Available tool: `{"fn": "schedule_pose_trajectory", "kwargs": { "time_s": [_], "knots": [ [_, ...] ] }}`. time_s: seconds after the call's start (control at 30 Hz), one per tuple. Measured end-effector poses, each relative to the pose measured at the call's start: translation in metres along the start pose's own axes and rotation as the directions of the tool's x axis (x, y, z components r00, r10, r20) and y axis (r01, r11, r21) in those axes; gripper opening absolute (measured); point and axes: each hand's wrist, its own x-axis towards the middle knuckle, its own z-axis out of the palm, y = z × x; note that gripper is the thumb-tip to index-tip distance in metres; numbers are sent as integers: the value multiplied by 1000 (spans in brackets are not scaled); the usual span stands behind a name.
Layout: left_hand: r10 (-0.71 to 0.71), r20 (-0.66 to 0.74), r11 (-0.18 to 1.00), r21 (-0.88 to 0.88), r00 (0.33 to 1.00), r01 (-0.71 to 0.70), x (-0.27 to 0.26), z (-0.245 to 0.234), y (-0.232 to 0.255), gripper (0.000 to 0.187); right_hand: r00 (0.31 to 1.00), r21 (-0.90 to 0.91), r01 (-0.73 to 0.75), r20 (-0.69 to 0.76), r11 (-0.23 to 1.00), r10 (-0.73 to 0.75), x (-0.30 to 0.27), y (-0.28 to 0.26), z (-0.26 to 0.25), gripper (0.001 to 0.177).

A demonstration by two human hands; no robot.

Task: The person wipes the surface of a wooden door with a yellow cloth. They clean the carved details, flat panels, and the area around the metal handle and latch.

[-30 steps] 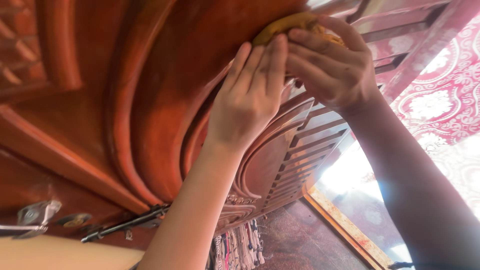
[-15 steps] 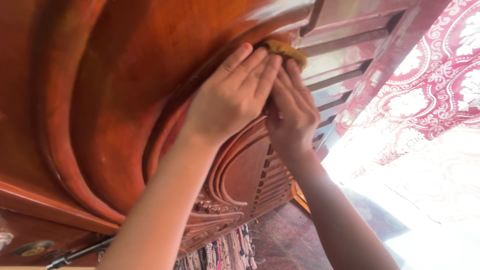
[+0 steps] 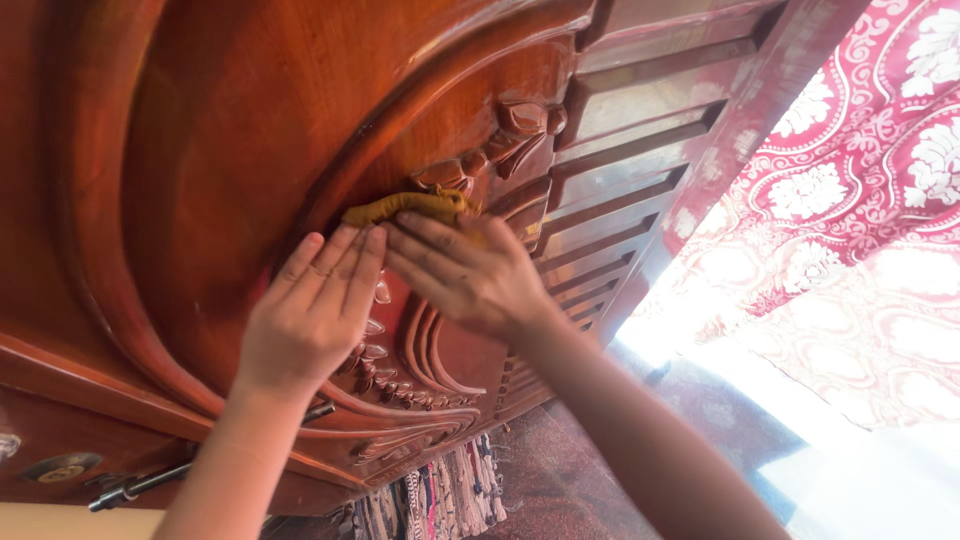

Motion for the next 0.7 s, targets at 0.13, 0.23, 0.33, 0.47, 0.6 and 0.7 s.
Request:
{"fn": "schedule_pose_trajectory", "kwargs": {
  "time_s": [0.13,0.23,0.33,0.47,0.6,0.7],
  "knots": [
    [-64,-23,996,-56,998,63,14,18,15,35,992,-132,124,-3,984,-125,5,43,-15,14],
    [-90,-47,996,-11,995,90,30,27,24,35,988,-142,153,51,978,-148,7,61,-33,15],
    [-120,-26,993,-24,992,119,36,26,26,38,995,-149,103,31,983,-100,8,60,-35,18],
    [-98,-62,981,-174,993,86,48,25,16,42,992,-145,-116,-64,983,108,15,61,-29,17],
    [-85,3,963,-256,996,83,70,37,21,47,979,-264,-188,-133,946,157,14,63,-33,15],
    [-77,22,973,-215,997,80,80,44,37,50,935,-271,-348,-170,897,311,6,49,-32,22]
  ]
}}
